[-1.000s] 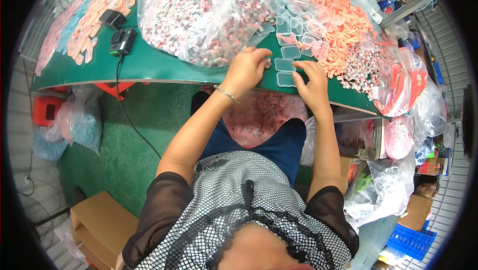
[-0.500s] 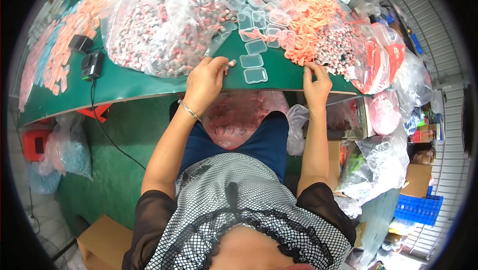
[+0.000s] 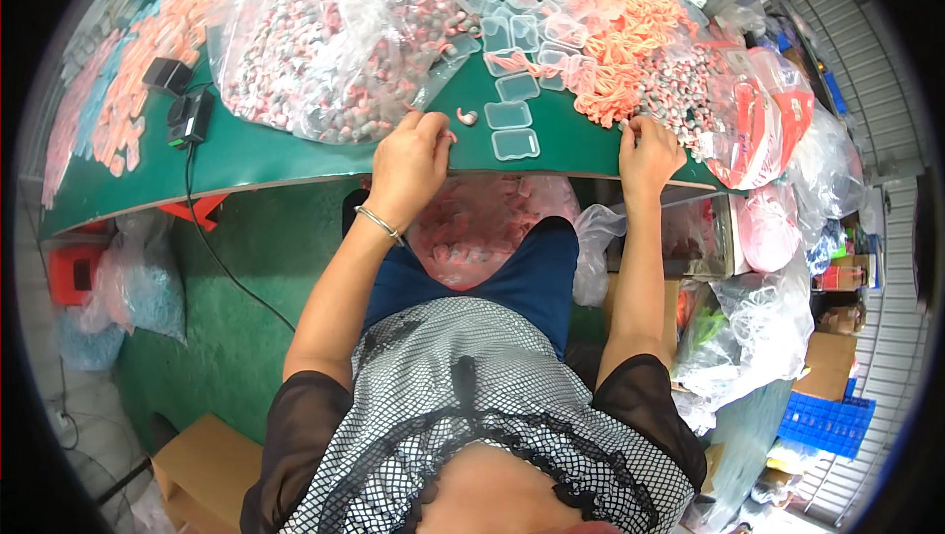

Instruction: Picking small pink components from a large bag and placing them into small clear plastic containers on a workbench.

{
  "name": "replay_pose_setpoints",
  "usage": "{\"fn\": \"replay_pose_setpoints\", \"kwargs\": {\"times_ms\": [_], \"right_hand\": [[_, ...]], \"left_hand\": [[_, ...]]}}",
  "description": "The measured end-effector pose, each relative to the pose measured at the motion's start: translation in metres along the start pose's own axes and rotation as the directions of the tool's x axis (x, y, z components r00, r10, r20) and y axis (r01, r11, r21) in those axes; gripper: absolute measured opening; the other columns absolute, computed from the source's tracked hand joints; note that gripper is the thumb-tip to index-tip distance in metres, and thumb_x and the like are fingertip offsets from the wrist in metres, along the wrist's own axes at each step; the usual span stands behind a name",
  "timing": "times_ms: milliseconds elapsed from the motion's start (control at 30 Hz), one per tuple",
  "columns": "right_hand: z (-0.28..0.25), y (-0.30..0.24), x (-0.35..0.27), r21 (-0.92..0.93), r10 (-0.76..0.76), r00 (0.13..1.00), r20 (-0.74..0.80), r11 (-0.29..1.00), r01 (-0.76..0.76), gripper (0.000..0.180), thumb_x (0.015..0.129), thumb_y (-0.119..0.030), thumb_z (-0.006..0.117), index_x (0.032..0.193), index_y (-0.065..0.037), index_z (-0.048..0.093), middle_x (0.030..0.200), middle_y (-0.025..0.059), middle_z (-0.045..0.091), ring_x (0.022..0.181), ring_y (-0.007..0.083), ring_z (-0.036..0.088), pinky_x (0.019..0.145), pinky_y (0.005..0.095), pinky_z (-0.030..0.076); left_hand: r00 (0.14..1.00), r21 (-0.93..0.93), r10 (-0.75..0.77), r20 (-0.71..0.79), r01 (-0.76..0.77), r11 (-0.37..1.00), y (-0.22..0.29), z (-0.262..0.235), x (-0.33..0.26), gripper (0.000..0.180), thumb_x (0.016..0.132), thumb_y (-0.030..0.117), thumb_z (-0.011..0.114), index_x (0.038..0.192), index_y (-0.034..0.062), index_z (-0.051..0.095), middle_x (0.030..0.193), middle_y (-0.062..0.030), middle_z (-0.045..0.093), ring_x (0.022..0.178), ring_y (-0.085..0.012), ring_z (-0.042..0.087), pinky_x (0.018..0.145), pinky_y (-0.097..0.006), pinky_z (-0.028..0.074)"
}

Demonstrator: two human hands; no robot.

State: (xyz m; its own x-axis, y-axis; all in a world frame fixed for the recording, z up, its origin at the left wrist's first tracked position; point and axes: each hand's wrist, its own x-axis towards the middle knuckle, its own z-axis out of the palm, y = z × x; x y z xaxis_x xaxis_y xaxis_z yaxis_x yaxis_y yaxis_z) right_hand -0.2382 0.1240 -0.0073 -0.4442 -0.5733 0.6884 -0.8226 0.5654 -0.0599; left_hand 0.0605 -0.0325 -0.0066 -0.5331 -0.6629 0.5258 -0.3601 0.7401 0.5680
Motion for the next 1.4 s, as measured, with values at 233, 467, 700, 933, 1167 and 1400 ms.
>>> {"fn": "replay_pose_setpoints", "kwargs": {"times_ms": [233,467,700,933,1167,1400], "right_hand": [[-0.041,-0.056,-0.004,0.581,-0.157,0.987,-0.035,0.800,0.148,0.012,0.078,-0.004,0.068,0.090,-0.009,0.069,0.086,0.0055,0.066,0.086,0.0258,0.061,0.079,0.0375,0.046],[-0.043,-0.114,-0.002,0.569,-0.465,0.877,0.121,0.757,0.323,0.012,0.076,-0.006,0.069,0.087,-0.009,0.067,0.085,0.0047,0.061,0.085,0.0255,0.058,0.078,0.0386,0.042],[-0.037,-0.121,0.007,0.474,-0.578,0.802,0.150,0.754,0.454,0.013,0.077,-0.007,0.068,0.090,-0.010,0.067,0.085,0.0033,0.060,0.085,0.0241,0.058,0.076,0.0384,0.040],[-0.039,-0.118,0.006,0.621,-0.539,0.816,0.210,0.718,0.314,0.019,0.080,-0.009,0.068,0.099,-0.008,0.066,0.087,0.0070,0.061,0.086,0.0258,0.059,0.079,0.0398,0.041],[-0.019,-0.059,0.034,0.334,-0.333,0.943,0.008,0.890,0.311,0.017,0.078,-0.010,0.070,0.095,-0.011,0.069,0.090,0.0064,0.066,0.092,0.0255,0.061,0.082,0.0415,0.042],[-0.010,-0.053,0.037,0.071,-0.393,0.913,0.111,0.919,0.388,0.017,0.078,-0.010,0.068,0.094,-0.014,0.070,0.089,0.0036,0.066,0.094,0.0226,0.058,0.090,0.0484,0.035]], "left_hand": [[0.996,-0.360,-0.043,0.072,0.066,0.931,0.029,0.006,0.007,0.012,0.084,0.007,0.070,0.095,0.0036,0.068,0.080,-0.0076,0.062,0.059,-0.0141,0.056,0.057,-0.028,0.047],[0.998,-0.163,0.055,0.039,-0.048,0.985,0.039,0.032,0.006,0.011,0.081,0.015,0.072,0.086,0.0068,0.067,0.083,-0.0087,0.061,0.080,-0.0294,0.062,0.068,-0.040,0.050],[0.995,-0.082,0.086,0.045,-0.083,0.993,0.039,0.037,0.006,0.014,0.079,0.014,0.070,0.089,0.0050,0.067,0.081,-0.0104,0.059,0.080,-0.0305,0.061,0.070,-0.042,0.050],[0.987,-0.115,0.083,0.139,-0.068,0.991,0.037,0.029,0.007,0.039,0.076,0.019,0.073,0.110,0.0059,0.061,0.086,-0.0115,0.059,0.082,-0.0328,0.061,0.072,-0.043,0.050],[0.964,-0.033,0.080,0.254,-0.074,0.997,0.037,0.027,0.012,0.040,0.078,0.020,0.073,0.113,0.0056,0.060,0.094,-0.0119,0.059,0.088,-0.0331,0.062,0.075,-0.044,0.050],[0.959,-0.059,0.053,0.278,-0.038,0.998,0.037,0.025,0.013,0.037,0.076,0.021,0.074,0.108,0.0059,0.062,0.093,-0.0117,0.059,0.087,-0.0332,0.063,0.075,-0.044,0.050]]}}
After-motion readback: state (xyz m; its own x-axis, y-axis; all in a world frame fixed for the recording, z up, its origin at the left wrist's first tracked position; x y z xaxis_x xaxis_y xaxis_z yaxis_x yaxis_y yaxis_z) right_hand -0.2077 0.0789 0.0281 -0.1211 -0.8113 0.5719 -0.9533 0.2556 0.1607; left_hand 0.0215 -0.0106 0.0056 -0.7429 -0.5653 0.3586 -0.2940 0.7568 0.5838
